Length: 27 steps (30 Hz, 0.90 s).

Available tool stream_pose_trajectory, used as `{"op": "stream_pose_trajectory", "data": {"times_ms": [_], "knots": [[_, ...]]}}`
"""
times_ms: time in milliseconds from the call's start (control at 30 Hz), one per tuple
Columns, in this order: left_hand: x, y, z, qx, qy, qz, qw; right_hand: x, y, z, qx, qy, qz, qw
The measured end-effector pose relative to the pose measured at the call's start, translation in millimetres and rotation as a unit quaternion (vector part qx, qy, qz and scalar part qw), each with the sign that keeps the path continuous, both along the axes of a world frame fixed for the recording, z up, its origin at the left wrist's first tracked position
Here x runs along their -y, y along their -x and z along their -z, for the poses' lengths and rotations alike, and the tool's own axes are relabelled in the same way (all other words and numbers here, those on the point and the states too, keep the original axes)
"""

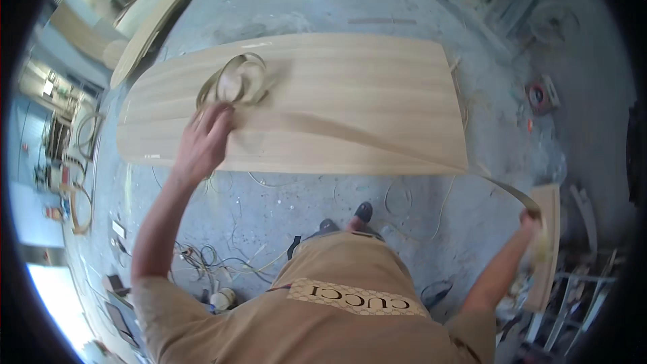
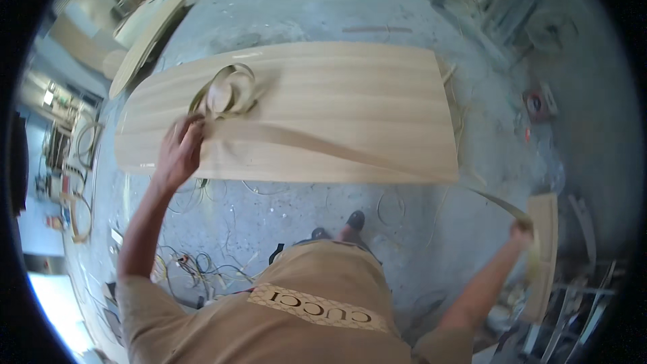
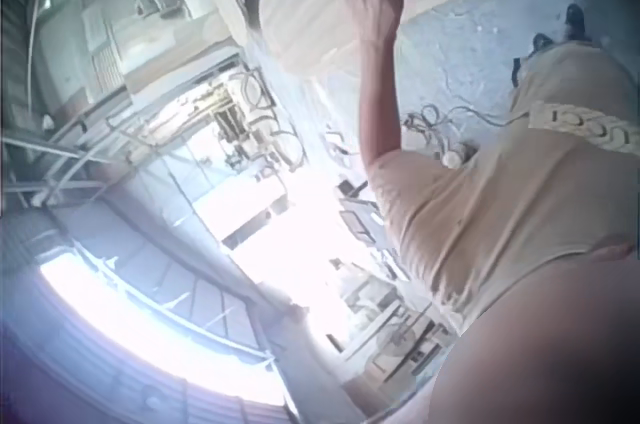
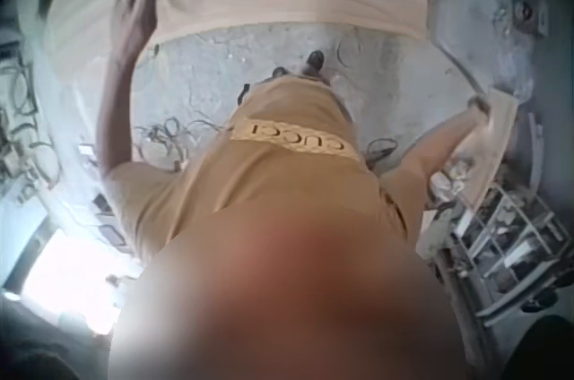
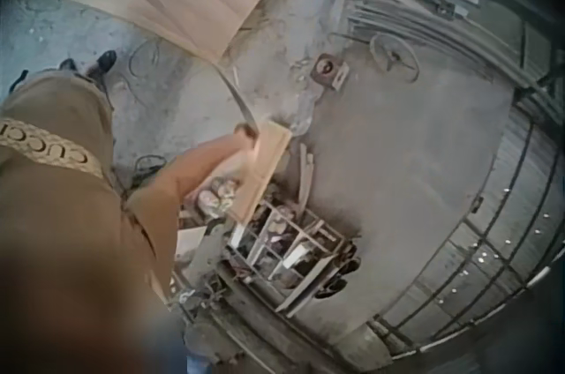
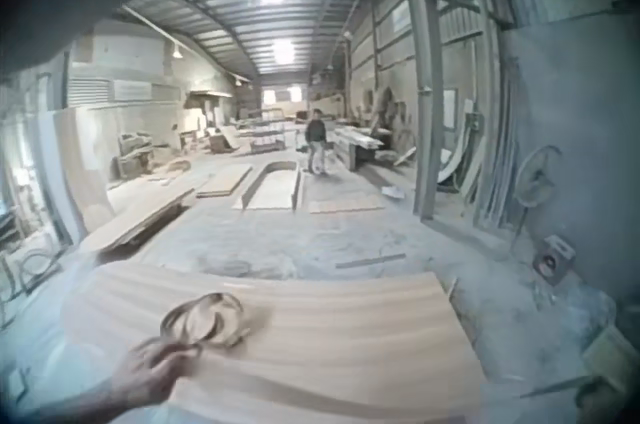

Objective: Applying a wood-veneer edge banding strip to the perimeter of a wooden table top.

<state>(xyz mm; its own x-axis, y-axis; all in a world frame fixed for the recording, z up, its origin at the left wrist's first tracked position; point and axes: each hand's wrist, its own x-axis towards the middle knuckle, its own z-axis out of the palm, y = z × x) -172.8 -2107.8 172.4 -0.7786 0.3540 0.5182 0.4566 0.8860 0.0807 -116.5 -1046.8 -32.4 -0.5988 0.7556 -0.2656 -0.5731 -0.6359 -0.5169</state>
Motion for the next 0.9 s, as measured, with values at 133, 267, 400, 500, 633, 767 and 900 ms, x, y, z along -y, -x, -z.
{"op": "stream_pose_trajectory", "data": {"times_ms": [133, 267, 400, 500, 633, 767, 900], "knots": [[30.7, -72.3, 93.4, 0.11, 0.004, -0.034, 0.993, 174.5, 21.2, 126.5, 0.152, 0.143, 0.058, 0.976], [49.7, -134.7, 187.9, 0.186, -0.117, -0.082, 0.972, 262.7, 21.9, 102.7, 0.185, 0.23, 0.103, 0.95], [51.9, -170.2, 226.7, 0.276, -0.168, -0.183, 0.928, 277.4, 18.7, 93.7, 0.228, 0.161, 0.126, 0.952], [68.5, -177.3, 277.5, 0.361, -0.286, -0.192, 0.867, 261.5, 8.5, 112.3, 0.138, 0.004, 0.014, 0.99], [112.5, -195.9, 284.0, 0.58, -0.241, -0.257, 0.735, 396.3, 24.5, 84.7, 0.074, -0.078, -0.109, 0.988], [118.9, -159.7, 270.4, 0.625, -0.046, -0.221, 0.747, 499.9, 25.1, 32.1, -0.013, 0.009, -0.134, 0.991], [-3.5, -62.9, 170.9, 0.397, -0.218, -0.094, 0.887, 581.4, 7.3, -0.1, -0.006, 0.057, -0.231, 0.971]]}}
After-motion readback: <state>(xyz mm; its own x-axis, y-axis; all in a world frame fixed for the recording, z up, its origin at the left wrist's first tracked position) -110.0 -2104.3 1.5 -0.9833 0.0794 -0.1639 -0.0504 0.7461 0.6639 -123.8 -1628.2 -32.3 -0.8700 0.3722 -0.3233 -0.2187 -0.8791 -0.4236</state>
